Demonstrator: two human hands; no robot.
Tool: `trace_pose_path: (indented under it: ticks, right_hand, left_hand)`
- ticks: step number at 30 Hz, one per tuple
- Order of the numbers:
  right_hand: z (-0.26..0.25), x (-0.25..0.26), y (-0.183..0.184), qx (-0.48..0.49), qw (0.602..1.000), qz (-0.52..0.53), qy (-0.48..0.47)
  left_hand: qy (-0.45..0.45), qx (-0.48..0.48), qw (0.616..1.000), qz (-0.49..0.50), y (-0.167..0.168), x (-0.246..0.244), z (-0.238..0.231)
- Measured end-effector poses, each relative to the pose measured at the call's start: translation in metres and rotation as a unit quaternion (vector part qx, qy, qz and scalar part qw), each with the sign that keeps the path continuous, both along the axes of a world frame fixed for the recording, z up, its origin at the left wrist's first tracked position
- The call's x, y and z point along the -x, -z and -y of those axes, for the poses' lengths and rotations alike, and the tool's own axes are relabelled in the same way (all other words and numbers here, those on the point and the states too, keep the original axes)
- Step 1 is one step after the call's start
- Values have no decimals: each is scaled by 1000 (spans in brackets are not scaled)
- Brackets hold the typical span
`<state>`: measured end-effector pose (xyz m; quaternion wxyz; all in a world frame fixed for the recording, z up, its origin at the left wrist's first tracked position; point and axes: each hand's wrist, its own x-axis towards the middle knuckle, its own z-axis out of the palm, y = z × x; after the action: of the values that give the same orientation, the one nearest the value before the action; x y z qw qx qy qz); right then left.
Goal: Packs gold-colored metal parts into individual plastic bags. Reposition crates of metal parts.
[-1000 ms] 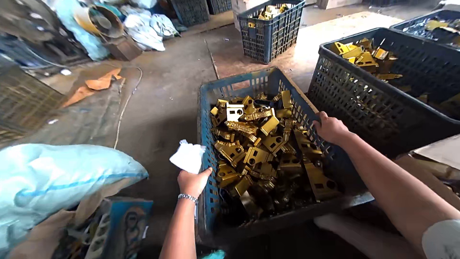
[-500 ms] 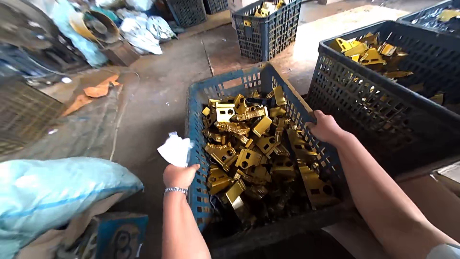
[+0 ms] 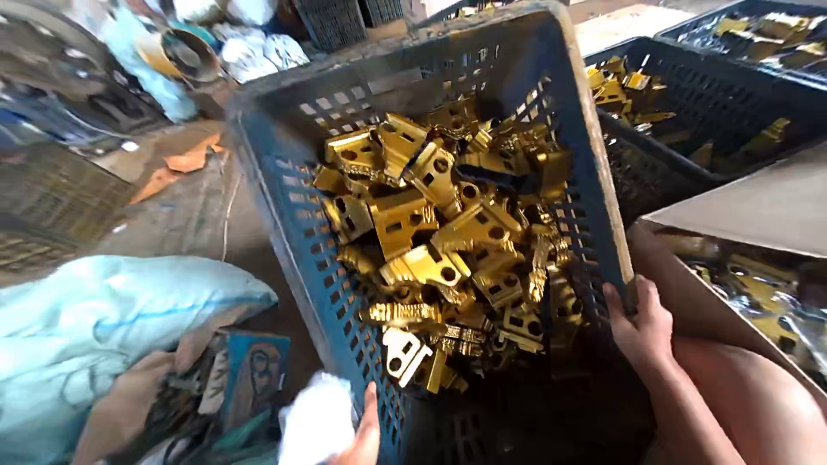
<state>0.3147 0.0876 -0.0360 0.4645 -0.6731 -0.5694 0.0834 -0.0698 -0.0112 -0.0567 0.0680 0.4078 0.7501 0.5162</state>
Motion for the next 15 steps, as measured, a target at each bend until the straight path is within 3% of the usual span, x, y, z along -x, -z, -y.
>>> trace_pose_path:
  ticks: [2,4,6,9,11,15]
  right_hand:
    - [38,-8,-9,85,985,-150,2]
    - [61,-13,-33,166,937,-306,-3]
    - [66,-10,-46,210,919,-333,8]
    - [58,-17,-30,192,936,-293,-42]
    - [66,-16,-38,209,922,-322,-49]
    - [73,-13,-60,241,894,-378,20]
  left_hand:
    - [16,51,998,-36,7,-3,38]
    - [33,115,992,-50,13,1,61]
    - [45,145,988,-25,7,2,64]
    - [43,162,985,49,-9,-3,51]
    - [50,166,984,50,-8,-3,55]
    - [44,174,981,77,-8,-4,60]
